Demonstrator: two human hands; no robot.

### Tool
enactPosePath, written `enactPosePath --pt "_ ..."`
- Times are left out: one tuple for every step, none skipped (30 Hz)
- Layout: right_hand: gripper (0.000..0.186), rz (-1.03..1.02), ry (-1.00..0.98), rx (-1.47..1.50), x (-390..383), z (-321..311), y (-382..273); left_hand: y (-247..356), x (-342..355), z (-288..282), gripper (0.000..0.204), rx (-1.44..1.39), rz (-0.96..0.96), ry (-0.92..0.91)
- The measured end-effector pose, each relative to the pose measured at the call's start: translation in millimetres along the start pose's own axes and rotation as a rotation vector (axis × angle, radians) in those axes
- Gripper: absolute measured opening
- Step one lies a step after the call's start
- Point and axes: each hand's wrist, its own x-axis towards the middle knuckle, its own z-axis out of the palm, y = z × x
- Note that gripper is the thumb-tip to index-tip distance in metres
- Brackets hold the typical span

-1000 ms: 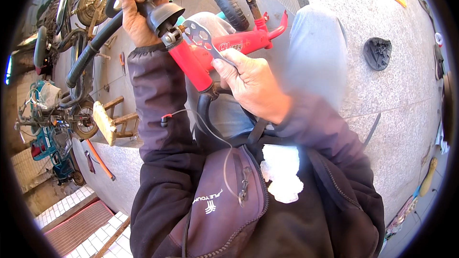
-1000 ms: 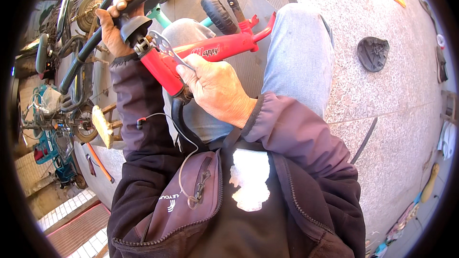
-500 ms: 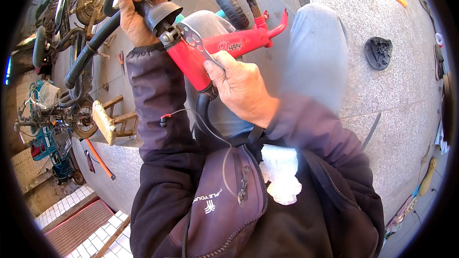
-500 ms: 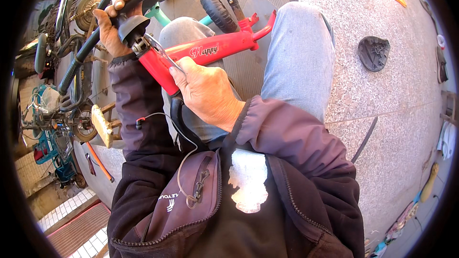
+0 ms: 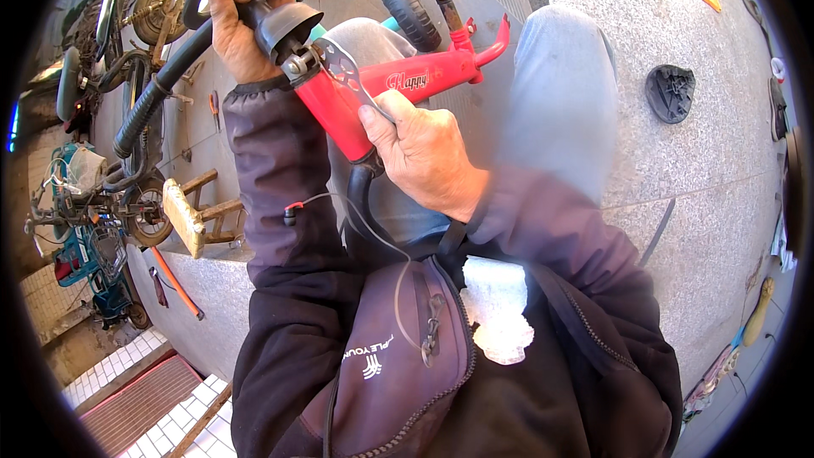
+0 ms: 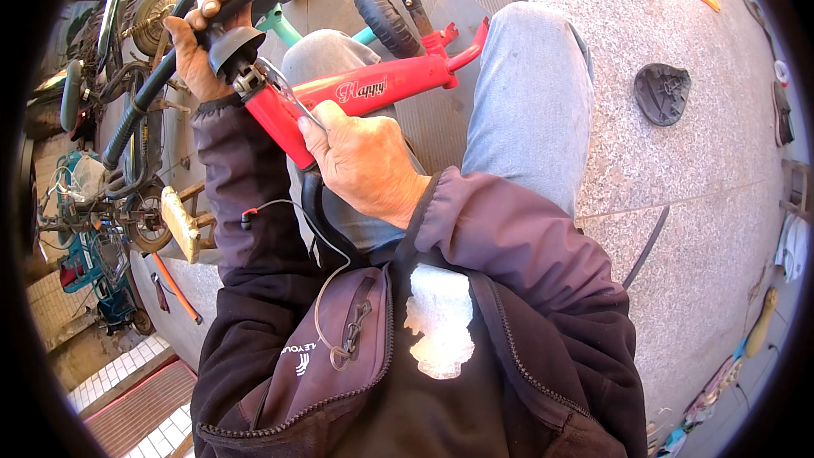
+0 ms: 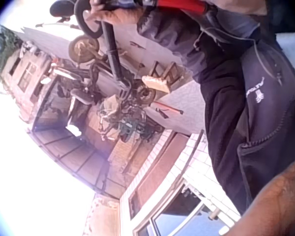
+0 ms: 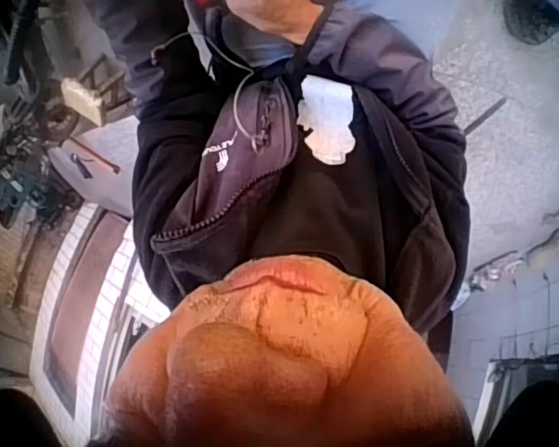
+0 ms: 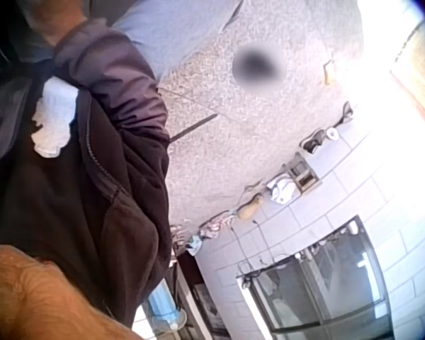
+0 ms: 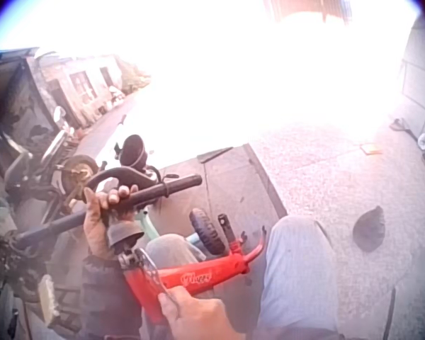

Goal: The person uses a multi-tool wrench to tighten a bolt on the handlebar stem of a red scooter. They adjust the tool and apply force to secure the component while sitting on the ground.

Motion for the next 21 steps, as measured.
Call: enactPosePath --pt "0.015 0.007 -0.006 -0.015 0 0 -2 0 0 -1 0.041 0.002 0.007 -0.008" --pt "0.014 -0.010 -0.006 -0.044 0 -1 -3 -1 0 -1 0.040 0.005 0.014 -0.015" --pt "0.014 -0.027 -0.006 -0.072 0 -1 -3 -1 0 -2 0.040 0.003 0.008 -0.018" --pt "0.013 -0.045 -0.005 -0.099 0 -1 -4 -1 0 -2 0.040 0.004 0.001 -0.021" --pt "0.013 -0.040 -0.001 -0.102 0 0 -5 -1 0 -2 0.040 0.004 -0.005 -0.024" --pt "0.013 -0.036 0.002 -0.105 -1 2 -5 0 0 -3 0.040 0.015 -0.005 -0.014" --pt "0.014 -0.032 0.007 -0.109 -1 3 -5 1 -1 -3 0.041 0.025 -0.004 -0.005" --pt "0.014 -0.029 0.005 -0.105 0 3 -6 1 -1 -2 0.041 0.036 -0.003 0.003" --pt "0.015 -0.026 0.004 -0.101 1 2 -7 1 0 -2 0.041 0.020 -0.008 -0.005" --pt "0.016 -0.023 0.001 -0.096 1 2 -8 0 0 -2 0.041 0.005 -0.012 -0.011" --pt "0.018 -0.054 0.019 -0.146 1 3 -9 0 0 -2 0.041 -0.009 -0.016 -0.018" --pt "0.021 -0.086 0.037 -0.196 -1 4 -10 -1 0 -2 0.041 -0.006 -0.011 -0.018" --pt "0.023 -0.121 0.056 -0.247 0 5 -11 -1 0 -1 0.041 -0.004 -0.005 -0.020" --pt "0.021 -0.119 0.048 -0.259 0 4 -10 -1 0 0 0.042 -0.002 0.003 -0.023" --pt "0.018 -0.118 0.040 -0.270 0 0 -8 -2 0 1 0.042 0.015 0.007 -0.019" --pt "0.016 -0.116 0.030 -0.279 -1 -2 -8 -4 -2 4 0.042 0.033 0.011 -0.014" --pt "0.016 -0.109 0.007 -0.257 0 -3 -9 -5 -3 6 0.042 0.052 0.016 -0.008" --pt "0.016 -0.103 -0.015 -0.235 3 -4 -11 -6 -3 8 0.042 0.063 0.037 -0.008" --pt "0.016 -0.094 -0.035 -0.216 4 -6 -11 -5 -2 6 0.041 0.047 0.030 -0.021" --pt "0.016 -0.086 -0.036 -0.207 4 -6 -11 -5 -2 4 0.041 0.031 0.023 -0.034" --pt "0.016 -0.077 -0.036 -0.198 5 -7 -10 -4 -1 1 0.041 0.015 0.016 -0.047"
